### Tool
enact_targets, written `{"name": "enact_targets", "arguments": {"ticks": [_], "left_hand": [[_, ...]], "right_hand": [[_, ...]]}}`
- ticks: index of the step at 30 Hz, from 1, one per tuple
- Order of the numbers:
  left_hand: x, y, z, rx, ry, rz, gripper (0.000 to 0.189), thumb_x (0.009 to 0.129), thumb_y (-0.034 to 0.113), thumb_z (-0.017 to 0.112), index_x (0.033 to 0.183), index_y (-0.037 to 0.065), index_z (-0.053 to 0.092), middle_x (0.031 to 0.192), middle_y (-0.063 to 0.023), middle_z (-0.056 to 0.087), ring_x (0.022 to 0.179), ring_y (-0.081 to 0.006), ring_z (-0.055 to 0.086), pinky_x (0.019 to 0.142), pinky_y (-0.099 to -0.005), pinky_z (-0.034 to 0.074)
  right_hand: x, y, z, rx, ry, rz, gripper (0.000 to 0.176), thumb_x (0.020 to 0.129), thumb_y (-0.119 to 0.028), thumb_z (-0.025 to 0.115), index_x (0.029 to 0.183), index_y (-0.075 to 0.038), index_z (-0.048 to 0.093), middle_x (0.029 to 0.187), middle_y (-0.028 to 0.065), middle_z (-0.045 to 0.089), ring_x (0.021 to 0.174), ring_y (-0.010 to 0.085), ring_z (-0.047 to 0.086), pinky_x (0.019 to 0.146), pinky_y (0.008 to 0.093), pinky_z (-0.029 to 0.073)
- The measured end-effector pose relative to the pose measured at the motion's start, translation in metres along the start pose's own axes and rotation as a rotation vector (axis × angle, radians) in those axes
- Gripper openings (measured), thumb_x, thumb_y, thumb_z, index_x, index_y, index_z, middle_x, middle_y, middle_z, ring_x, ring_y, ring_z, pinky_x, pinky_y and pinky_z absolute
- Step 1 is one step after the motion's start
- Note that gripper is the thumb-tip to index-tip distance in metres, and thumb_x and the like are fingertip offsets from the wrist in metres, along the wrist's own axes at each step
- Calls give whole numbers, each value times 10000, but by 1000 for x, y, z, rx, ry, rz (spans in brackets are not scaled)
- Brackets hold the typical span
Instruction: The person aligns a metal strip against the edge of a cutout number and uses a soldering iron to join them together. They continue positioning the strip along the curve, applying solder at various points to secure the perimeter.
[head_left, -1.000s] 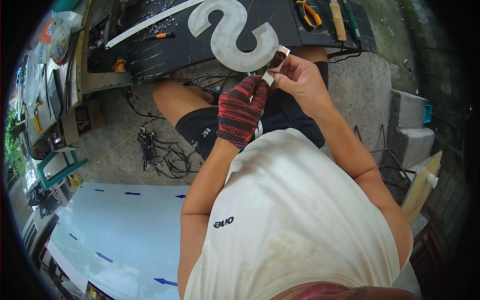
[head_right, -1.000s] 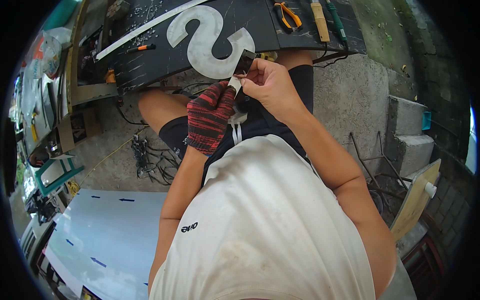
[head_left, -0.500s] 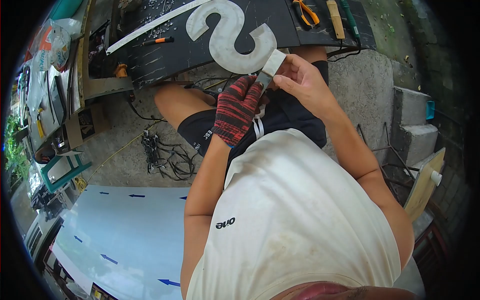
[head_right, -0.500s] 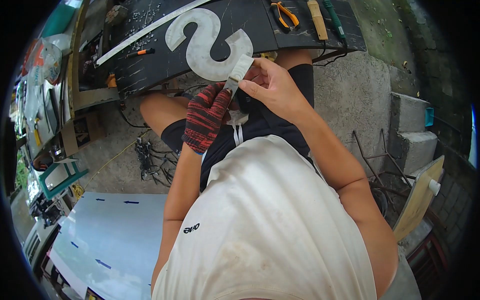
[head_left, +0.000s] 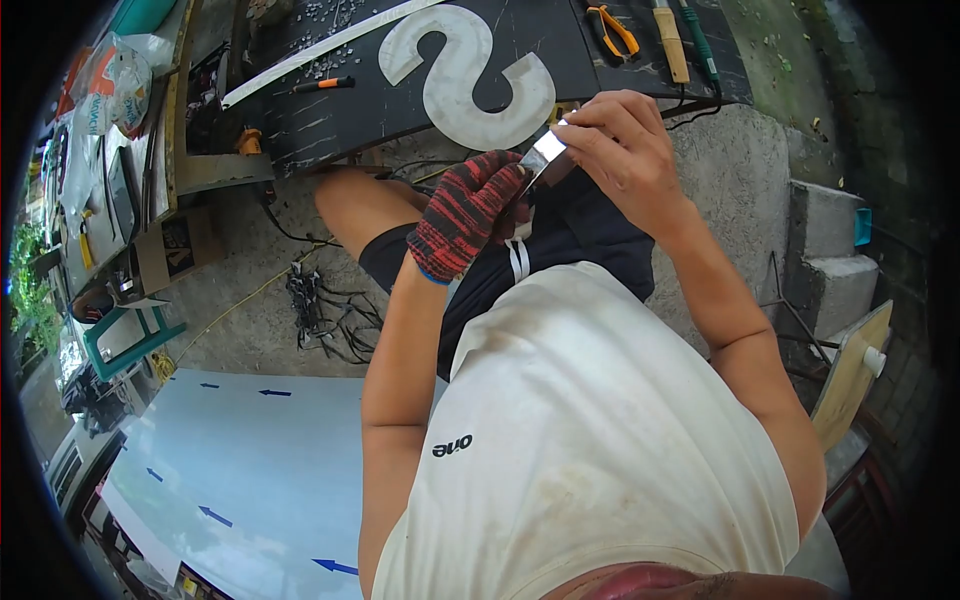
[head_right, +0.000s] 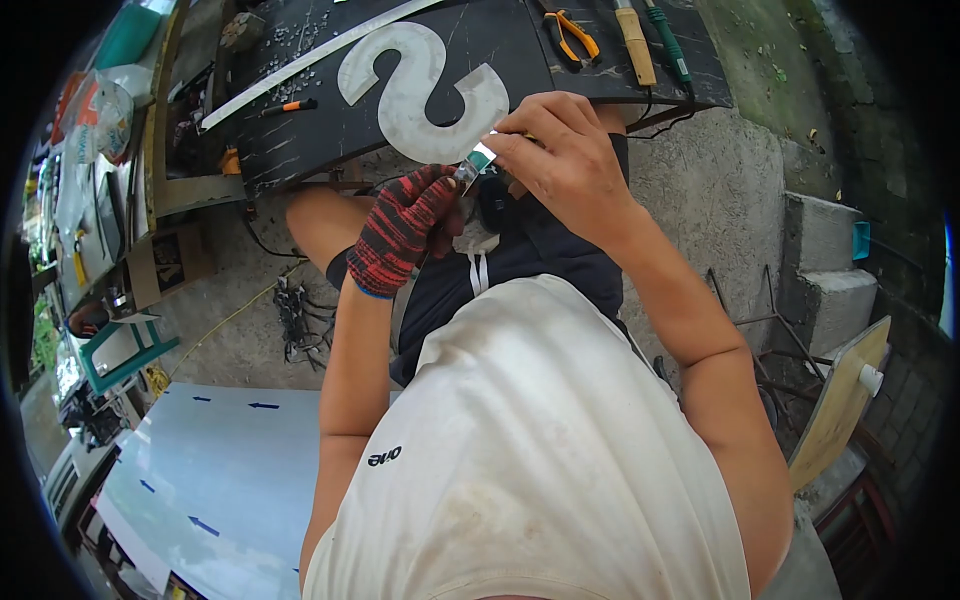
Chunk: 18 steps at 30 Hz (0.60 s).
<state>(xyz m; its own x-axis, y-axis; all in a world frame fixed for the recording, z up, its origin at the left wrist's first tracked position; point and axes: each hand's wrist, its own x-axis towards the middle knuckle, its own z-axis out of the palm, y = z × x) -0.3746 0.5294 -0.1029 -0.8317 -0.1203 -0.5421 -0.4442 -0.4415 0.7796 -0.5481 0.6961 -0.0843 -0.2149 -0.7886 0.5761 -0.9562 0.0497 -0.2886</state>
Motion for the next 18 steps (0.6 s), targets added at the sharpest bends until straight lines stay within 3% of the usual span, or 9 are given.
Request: {"name": "enact_targets", "arguments": {"ticks": [8,17,18], "left_hand": [[5,-11,0,-202,-1,35,312,1053,262,625,1260,28,623,811,-29,694,630,-85,633,533,-234,495],[8,-11,2,-261,31,100,260,1063,215,613,1225,13,628,792,-22,650,662,-96,595,582,-252,483],[8,-14,0,-265,14,127,258,1041,281,652,1195,74,657,805,3,656,676,-87,607,584,-241,479]], "right_hand": [[5,2,0,-28,17,-90,261,709,-83,823,964,-92,764,852,1,655,865,204,653,870,357,500],[0,-14,18,10,127,81,207,716,-75,849,900,-93,756,773,3,650,762,191,636,806,354,451],[-2,-17,21,34,136,114,197,720,-74,847,894,-92,756,760,6,643,746,196,629,803,356,447]]}}
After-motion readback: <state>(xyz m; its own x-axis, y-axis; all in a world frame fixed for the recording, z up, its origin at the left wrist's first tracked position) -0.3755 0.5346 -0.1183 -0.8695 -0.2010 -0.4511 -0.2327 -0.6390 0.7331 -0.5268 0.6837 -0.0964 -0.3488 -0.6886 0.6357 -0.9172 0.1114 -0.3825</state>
